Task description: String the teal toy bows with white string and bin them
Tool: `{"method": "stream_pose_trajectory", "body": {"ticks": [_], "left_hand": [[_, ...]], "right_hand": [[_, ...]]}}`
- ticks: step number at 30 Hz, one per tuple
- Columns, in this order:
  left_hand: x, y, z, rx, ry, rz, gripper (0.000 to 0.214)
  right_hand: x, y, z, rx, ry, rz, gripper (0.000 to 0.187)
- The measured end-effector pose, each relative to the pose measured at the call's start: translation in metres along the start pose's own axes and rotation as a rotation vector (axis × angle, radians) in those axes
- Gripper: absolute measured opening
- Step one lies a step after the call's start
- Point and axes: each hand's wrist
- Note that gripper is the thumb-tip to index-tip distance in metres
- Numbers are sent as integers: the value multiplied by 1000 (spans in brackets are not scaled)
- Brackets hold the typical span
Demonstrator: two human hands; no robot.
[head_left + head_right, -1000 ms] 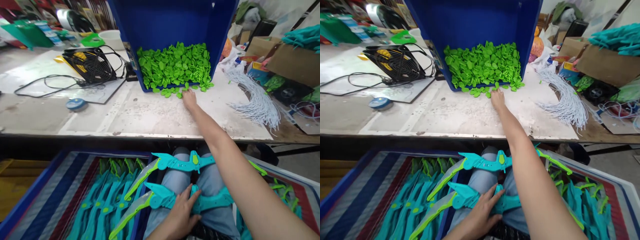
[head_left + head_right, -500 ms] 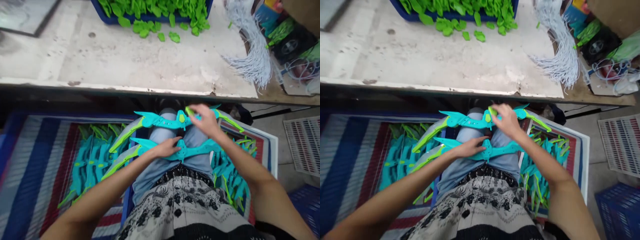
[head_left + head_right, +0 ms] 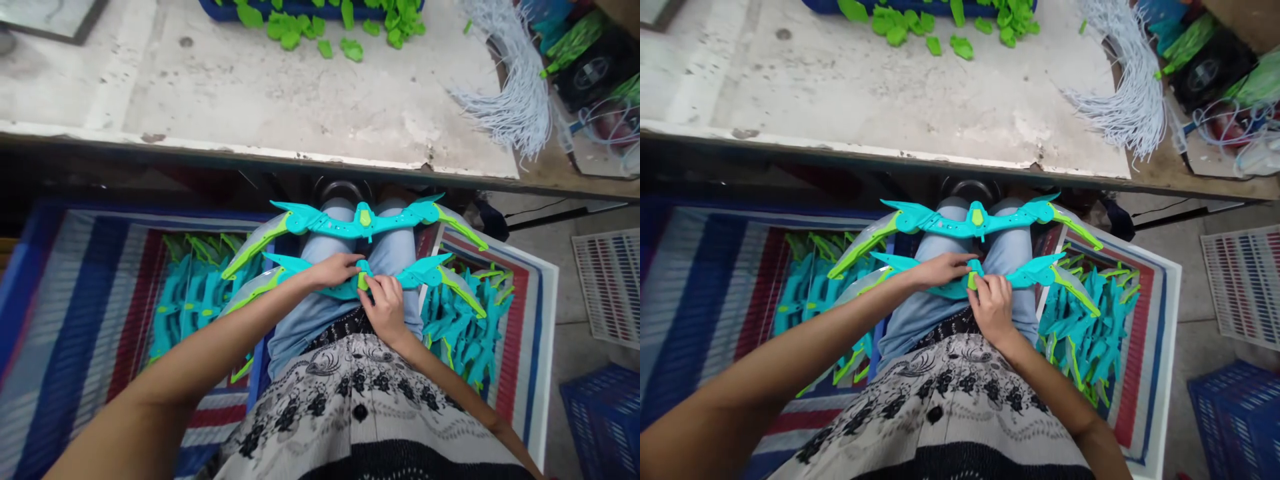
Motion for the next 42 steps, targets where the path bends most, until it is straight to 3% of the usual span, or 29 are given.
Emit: {"method": "stream_pose_trajectory", "body": {"ticks": [5,8,11,14,16,24,27,30,32,34,36,38,42], "left_hand": [[-1,1,-2,29,36,-29,57],[2,1,-1,41,18,8,66],[8,3,1,57,-13,-13,57],[13,8,4,51,-49,-68,48],[14,12,5,48,-75,-80,46],[8,13,3,75,-160,32,58],[9,7,-1,63,-221,238,58],[10,-4,-6,162,-413,524,49],[7,-11,-2,322,-576,659,40],[1,-17,8,417,-695,760,38],[-5,-18,22,407,-745,852,44],[-11,-17,33,370,-731,920,51],[-15,-8,33,336,-714,971,52]], "right_hand": [[3,-2,-2,69,11,21,23],[0,-8,8,156,59,15,34],[-8,-17,31,171,342,17,58],[-13,-24,57,74,679,-16,49],[-15,-27,71,26,776,-47,47],[-33,-26,86,-100,793,-39,40],[-57,-38,103,-124,649,101,28],[-92,-78,140,64,232,125,25],[-119,-122,172,302,-77,-33,30],[-143,-173,203,536,-253,-225,33],[-162,-220,227,720,-249,-338,36],[-174,-255,242,794,-118,-397,39],[-184,-284,254,675,146,-478,34]]}}
Point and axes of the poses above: each hand's wrist, its own z-axis towards the middle knuckle, its own x-axis out of the palm, y = z × x, and after that the axes turned 7 degrees about -z, right-handed
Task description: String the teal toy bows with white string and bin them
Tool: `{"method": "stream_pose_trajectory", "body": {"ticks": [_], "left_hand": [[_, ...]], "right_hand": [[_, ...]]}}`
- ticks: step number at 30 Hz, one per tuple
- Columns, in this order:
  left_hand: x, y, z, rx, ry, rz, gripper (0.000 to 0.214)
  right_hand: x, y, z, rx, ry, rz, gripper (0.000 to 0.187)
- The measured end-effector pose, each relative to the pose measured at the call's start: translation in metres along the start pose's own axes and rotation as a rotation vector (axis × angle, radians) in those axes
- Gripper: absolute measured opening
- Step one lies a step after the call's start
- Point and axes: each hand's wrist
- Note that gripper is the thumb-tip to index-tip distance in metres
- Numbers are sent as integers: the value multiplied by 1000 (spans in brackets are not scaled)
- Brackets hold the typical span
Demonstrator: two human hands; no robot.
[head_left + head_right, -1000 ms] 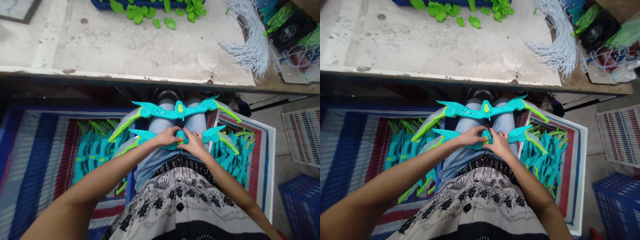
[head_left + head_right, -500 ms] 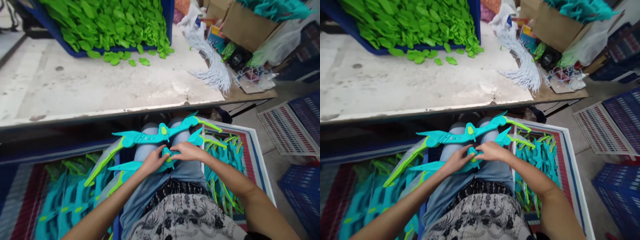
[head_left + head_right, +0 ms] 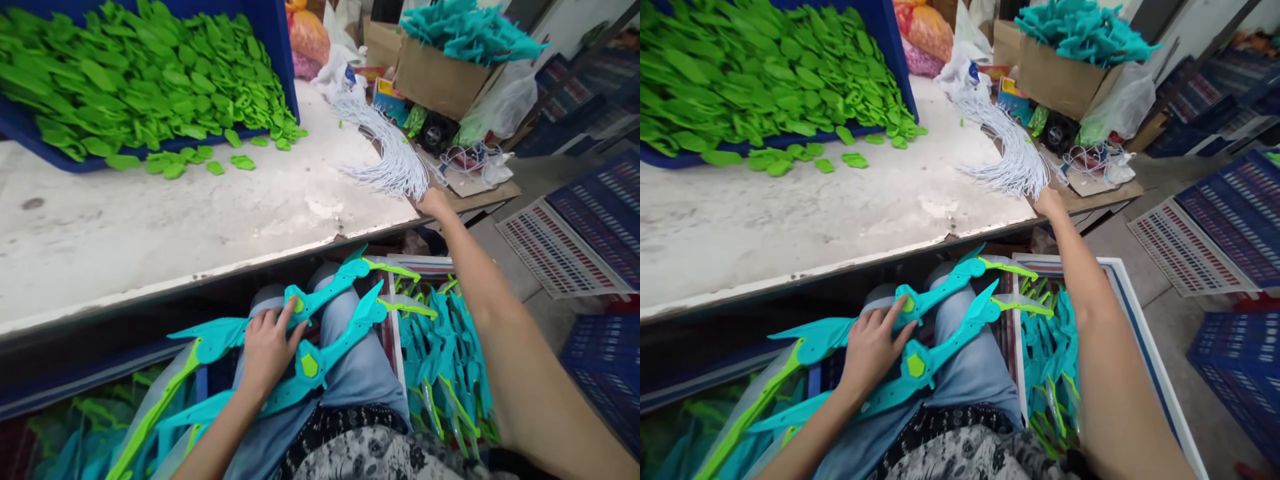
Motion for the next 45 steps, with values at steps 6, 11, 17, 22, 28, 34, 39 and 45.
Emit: {"method": "stream_pose_trajectory", "body": {"ticks": [6,11,17,22,28,34,39,45], "left_hand": [[-4,15,-16,19,-11,26,53],[-4,16,-13,66,-44,-25,52],[-32,-26,-13,137,-259,-248,35],[-23,-91,-22,75,205,-791,20],[58,-174,-8,-428,898,-1288,13],[107,-229,19,-872,910,-1574,21],[116,-243,30,-881,936,-1615,17],[126,-245,31,-867,973,-1655,10]], "right_hand": [[3,-11,6,-139,41,-189,46],[2,-11,6,-164,25,-135,43],[1,-37,-36,-134,83,81,26],[59,-92,-164,-117,437,869,15],[145,-105,-286,221,122,1213,31],[187,-85,-296,297,-158,1166,31],[196,-79,-296,156,-286,969,22],[202,-80,-295,-29,-400,785,19]]}}
Point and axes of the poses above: each hand's wrist, its own z-axis towards the middle knuckle, its own x-axis out of the palm, y = z × x, and after that the axes turned 7 degrees about -z, right-handed
